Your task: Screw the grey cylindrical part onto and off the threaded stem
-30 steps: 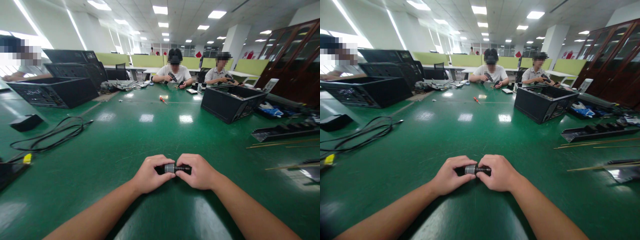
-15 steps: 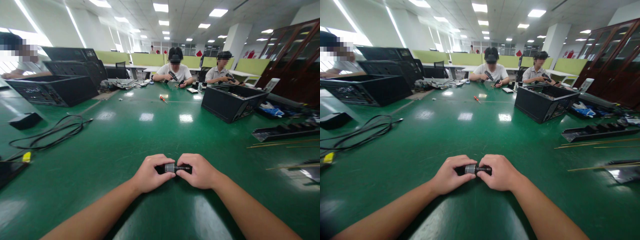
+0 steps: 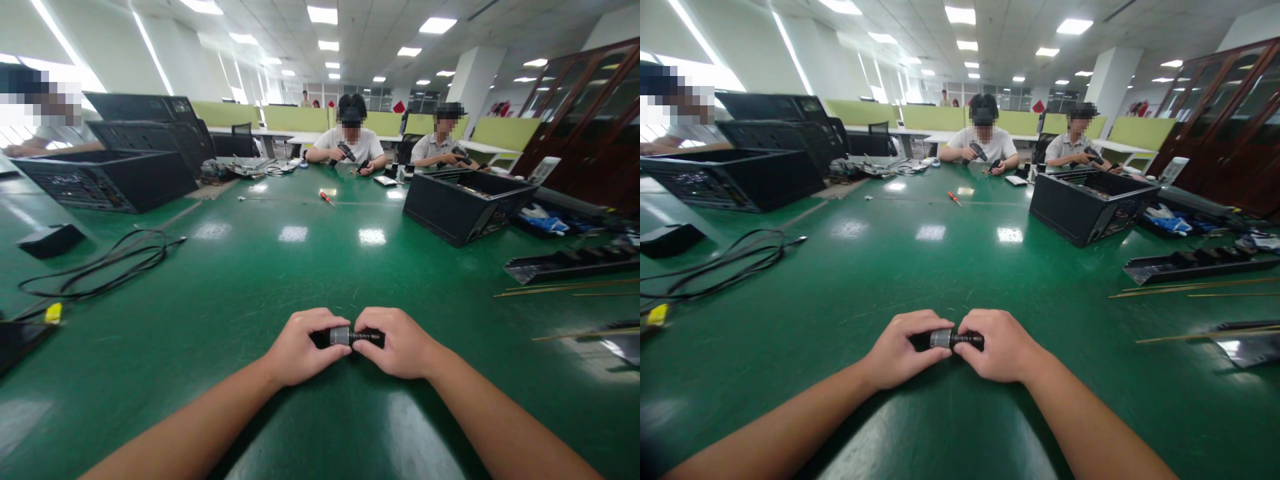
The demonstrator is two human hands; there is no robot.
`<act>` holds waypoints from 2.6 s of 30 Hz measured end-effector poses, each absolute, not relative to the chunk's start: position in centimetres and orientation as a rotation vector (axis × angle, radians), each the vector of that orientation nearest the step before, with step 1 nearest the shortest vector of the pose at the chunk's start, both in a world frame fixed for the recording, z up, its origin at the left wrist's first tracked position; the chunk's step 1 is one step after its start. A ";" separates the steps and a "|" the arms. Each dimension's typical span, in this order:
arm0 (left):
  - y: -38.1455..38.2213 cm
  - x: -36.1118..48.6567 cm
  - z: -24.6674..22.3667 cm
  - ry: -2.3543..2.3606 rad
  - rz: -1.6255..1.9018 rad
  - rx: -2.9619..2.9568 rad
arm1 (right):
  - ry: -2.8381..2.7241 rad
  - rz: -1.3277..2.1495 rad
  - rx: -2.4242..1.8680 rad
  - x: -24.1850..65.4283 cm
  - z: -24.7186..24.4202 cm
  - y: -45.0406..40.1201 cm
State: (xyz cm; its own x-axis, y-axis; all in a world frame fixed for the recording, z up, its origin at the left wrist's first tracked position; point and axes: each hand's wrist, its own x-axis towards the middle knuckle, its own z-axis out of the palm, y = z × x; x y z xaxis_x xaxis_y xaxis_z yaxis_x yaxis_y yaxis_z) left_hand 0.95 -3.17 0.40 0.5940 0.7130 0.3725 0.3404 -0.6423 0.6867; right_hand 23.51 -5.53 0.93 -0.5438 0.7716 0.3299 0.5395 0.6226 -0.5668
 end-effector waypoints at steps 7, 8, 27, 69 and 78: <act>-3.3 1.0 0.4 0.858 0.870 2.264 | -2.298 0.538 -1.033 23.6 0.7 -5.4; -3.3 1.0 0.4 0.857 0.874 2.264 | -2.299 0.534 -1.034 23.6 0.7 -5.4; -3.3 1.1 0.6 0.857 0.884 2.268 | -2.299 0.517 -1.027 23.6 1.0 -5.5; -3.1 0.8 0.5 0.897 0.899 2.276 | -2.303 0.495 -1.076 24.2 1.2 -5.3; -3.0 0.8 0.5 0.907 0.916 2.273 | -2.295 0.501 -1.078 24.3 1.2 -5.2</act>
